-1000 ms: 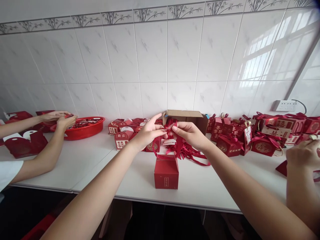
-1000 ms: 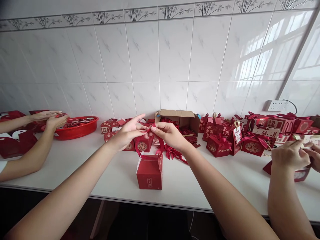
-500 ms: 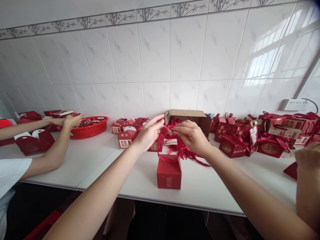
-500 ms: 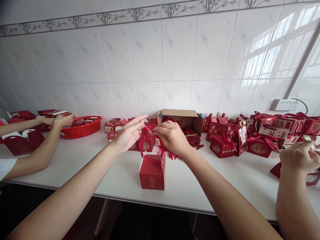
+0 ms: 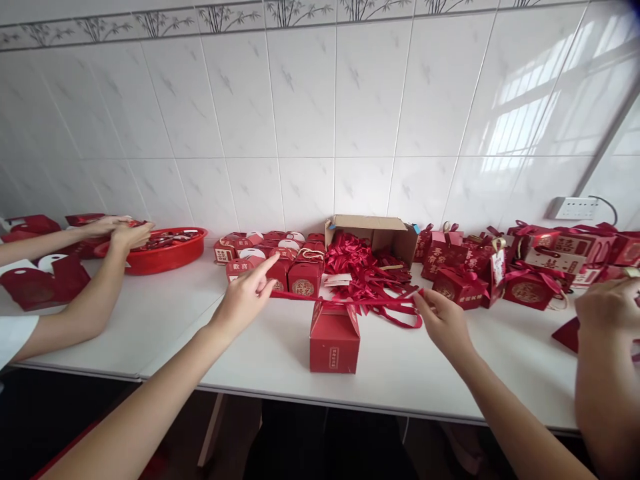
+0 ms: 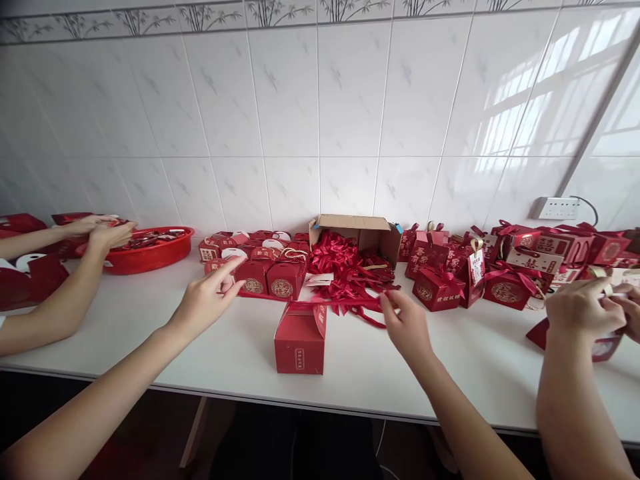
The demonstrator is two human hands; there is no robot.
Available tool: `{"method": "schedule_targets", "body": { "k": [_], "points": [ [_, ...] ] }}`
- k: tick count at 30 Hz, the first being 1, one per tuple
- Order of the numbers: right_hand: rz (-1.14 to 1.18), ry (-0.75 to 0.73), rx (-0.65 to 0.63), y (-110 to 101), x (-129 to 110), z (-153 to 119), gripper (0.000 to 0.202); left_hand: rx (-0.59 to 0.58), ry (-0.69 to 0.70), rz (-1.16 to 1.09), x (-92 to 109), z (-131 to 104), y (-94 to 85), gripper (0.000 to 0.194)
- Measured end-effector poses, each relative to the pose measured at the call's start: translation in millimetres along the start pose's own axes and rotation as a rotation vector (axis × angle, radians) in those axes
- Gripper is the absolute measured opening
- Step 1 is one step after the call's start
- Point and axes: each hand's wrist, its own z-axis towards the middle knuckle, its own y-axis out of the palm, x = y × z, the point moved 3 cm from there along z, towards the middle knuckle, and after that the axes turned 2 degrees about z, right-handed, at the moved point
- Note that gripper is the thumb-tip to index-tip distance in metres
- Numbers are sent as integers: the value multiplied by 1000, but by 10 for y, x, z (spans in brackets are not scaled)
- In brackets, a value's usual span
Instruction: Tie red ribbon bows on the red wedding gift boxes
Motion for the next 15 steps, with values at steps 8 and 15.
{"method": "schedule_targets", "body": {
  "k": [8,15],
  "points": [
    [-224,174,-231,-85,625,-201,31,-231,-217,-171,-440,-609,311,32],
    [7,-107,-357,313,-54,-18,37,-178,-273,-337,163,-469,501,18]
  ]
}}
